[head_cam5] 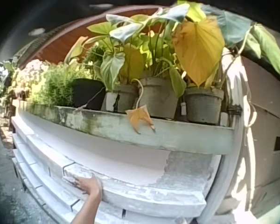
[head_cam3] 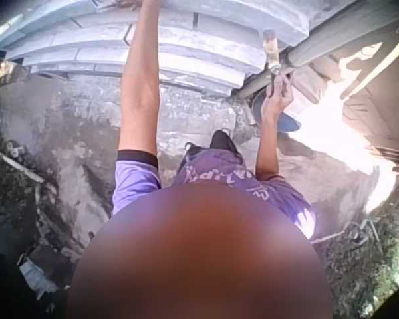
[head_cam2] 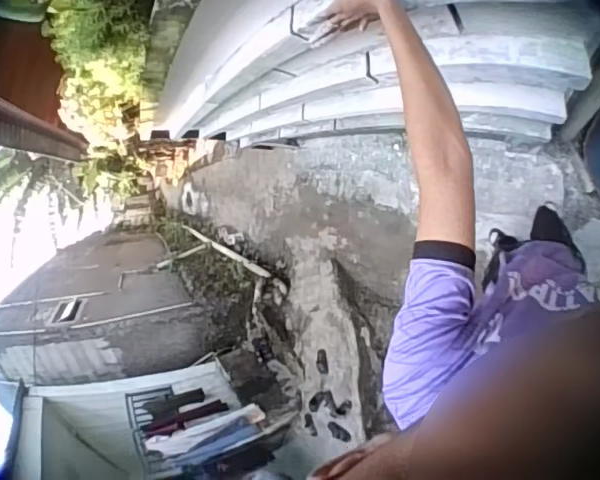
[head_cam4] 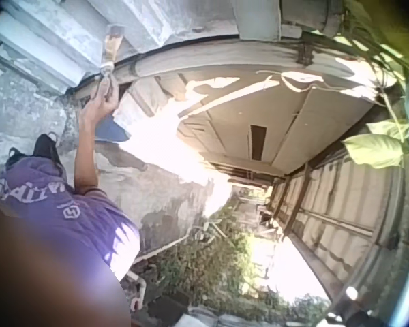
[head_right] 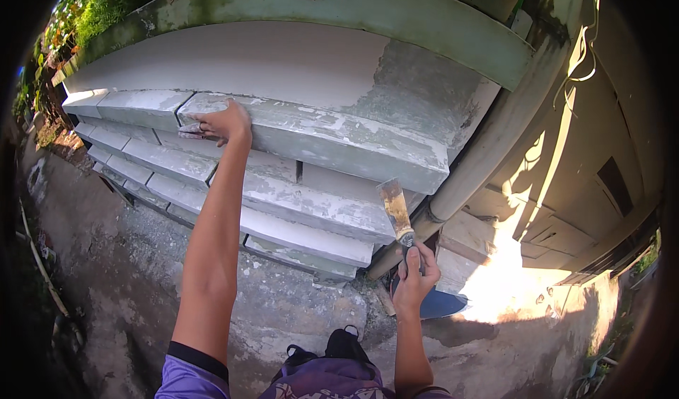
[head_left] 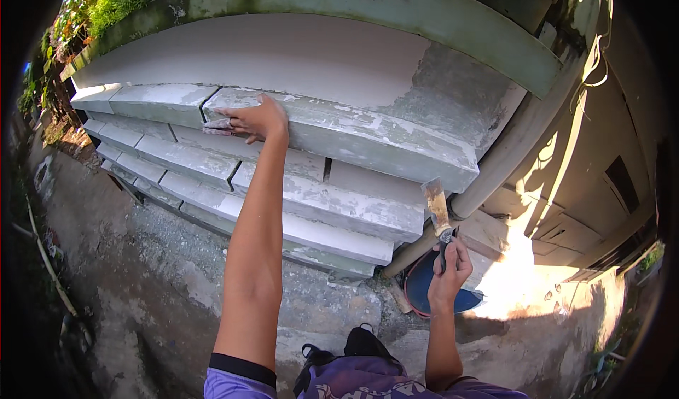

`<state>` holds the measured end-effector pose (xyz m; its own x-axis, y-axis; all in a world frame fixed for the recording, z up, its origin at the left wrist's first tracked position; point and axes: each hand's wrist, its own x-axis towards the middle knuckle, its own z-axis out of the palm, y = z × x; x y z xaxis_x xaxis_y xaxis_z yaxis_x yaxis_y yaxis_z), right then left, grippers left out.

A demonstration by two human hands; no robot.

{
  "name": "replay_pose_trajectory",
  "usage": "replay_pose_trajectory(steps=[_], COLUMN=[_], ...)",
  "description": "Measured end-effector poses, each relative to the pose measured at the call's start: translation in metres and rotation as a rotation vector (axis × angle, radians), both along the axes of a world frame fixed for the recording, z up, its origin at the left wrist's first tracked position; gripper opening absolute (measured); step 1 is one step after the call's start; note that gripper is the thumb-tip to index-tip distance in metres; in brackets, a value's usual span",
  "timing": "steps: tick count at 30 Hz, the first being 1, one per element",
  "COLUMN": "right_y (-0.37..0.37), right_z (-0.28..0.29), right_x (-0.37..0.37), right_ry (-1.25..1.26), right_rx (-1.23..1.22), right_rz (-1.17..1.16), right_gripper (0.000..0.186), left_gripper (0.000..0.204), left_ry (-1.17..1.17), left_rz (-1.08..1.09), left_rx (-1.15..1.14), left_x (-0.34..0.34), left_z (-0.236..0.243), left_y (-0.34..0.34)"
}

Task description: Scraping a wall and applying putty or filler to cracks and holes.

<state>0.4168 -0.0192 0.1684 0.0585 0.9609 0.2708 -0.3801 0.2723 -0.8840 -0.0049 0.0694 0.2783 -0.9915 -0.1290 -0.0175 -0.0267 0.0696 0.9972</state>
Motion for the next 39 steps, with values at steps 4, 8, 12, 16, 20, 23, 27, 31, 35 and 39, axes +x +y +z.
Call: replay_pose_trajectory(steps=[4, 8, 12, 16, 20, 23, 27, 31, 35, 39], right_y=[-0.073, -0.136, -0.164, -0.164, -0.158, -0.141, -0.121, -0.093, -0.055, -0.003], right_z=[-0.095, -0.146, -0.145, -0.133, -0.111, -0.114, -0.094, -0.063, -0.033, 0.016], right_x=[0.031, 0.061, 0.064, 0.061, 0.063, 0.074, 0.074, 0.069, 0.074, 0.085], right_ry=[0.255, 0.285, 0.455, 0.321, 0.173, 0.074, -0.105, -0.252, -0.25, -0.221], right_rx=[-0.747, -1.061, -1.134, -0.938, -0.814, -0.755, -0.729, -0.552, -0.411, -0.248], right_rz=[0.249, 0.481, 0.634, 0.714, 0.682, 0.676, 0.702, 0.729, 0.728, 0.68], right_gripper=[0.027, 0.031, 0.033, 0.018, 0.022, 0.026, 0.034, 0.039, 0.042, 0.041], left_gripper=[0.11, 0.111, 0.112, 0.108, 0.081, 0.065, 0.05, 0.044, 0.037, 0.036], left_ry=[-0.004, -0.012, -0.032, -0.013, 0.298, 0.391, -0.087, -0.362, -0.498, -0.401], left_rz=[-0.006, -0.019, -0.015, -0.103, -0.184, -0.221, -0.399, -0.451, -0.341, -0.254], left_rx=[0.031, 0.048, 0.025, 0.064, 0.363, 0.318, 0.326, 0.086, -0.079, -0.008], left_x=[0.012, 0.005, -0.005, 0.0, 0.007, 0.053, 0.132, 0.234, 0.266, 0.239], left_z=[0.004, 0.002, -0.002, -0.006, -0.047, -0.138, -0.311, -0.415, -0.443, -0.419], left_y=[0.002, 0.004, 0.005, -0.008, -0.06, -0.113, -0.226, -0.347, -0.423, -0.424])
